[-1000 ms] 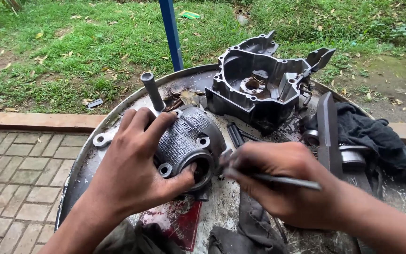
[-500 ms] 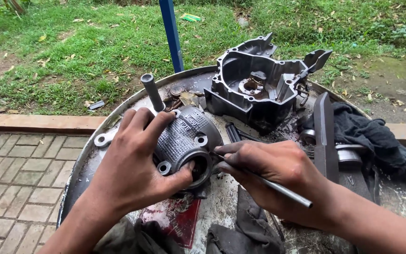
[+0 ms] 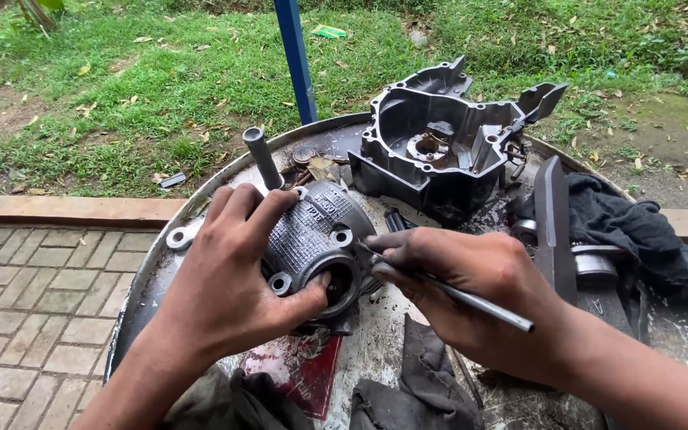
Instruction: The person cleans a disassembled engine casing using a small metal file and a wire brush. They scrape and scrub the exterior surfaces and crevices of the part while holding it over a metal tray containing other engine components.
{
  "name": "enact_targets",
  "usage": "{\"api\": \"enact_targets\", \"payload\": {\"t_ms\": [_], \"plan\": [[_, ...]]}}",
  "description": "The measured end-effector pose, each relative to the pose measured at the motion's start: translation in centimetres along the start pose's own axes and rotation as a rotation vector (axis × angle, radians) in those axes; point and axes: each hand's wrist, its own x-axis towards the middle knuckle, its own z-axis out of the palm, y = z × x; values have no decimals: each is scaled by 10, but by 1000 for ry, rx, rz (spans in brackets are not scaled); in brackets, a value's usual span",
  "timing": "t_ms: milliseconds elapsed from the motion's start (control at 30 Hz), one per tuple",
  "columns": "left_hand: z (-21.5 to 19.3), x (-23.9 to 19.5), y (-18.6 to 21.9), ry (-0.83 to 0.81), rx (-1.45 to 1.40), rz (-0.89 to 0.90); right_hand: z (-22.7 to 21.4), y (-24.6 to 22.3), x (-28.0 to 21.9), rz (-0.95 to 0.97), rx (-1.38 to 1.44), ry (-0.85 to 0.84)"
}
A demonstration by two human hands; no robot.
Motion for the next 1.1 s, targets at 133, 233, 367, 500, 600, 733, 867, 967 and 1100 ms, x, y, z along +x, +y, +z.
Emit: {"api": "enact_targets", "payload": {"t_ms": [133, 233, 367, 500, 600, 733, 867, 967, 1100], "plan": [[0, 2, 3, 10, -22, -2, -5, 3, 0, 26, 37, -44], [-1, 1, 2, 23, -21, 0, -9, 4, 2, 131, 53, -171], [2, 1, 0, 8, -12, 5, -5, 9, 2, 282, 149, -11], [1, 1, 0, -15, 3, -19, -3, 25, 4, 418, 203, 7], [1, 1, 0, 21, -20, 9, -5, 16, 7, 311, 89, -28], [2, 1, 0, 7, -11, 1, -10, 18, 7, 157, -17, -73], [2, 1, -1, 13, -10, 2, -18, 11, 13, 108, -4, -109], [1, 2, -3, 39, -16, 47, -23, 3, 15, 99, 46, -124], [1, 0, -8, 53, -42, 108, -28, -6, 17, 24, 70, -163]]}}
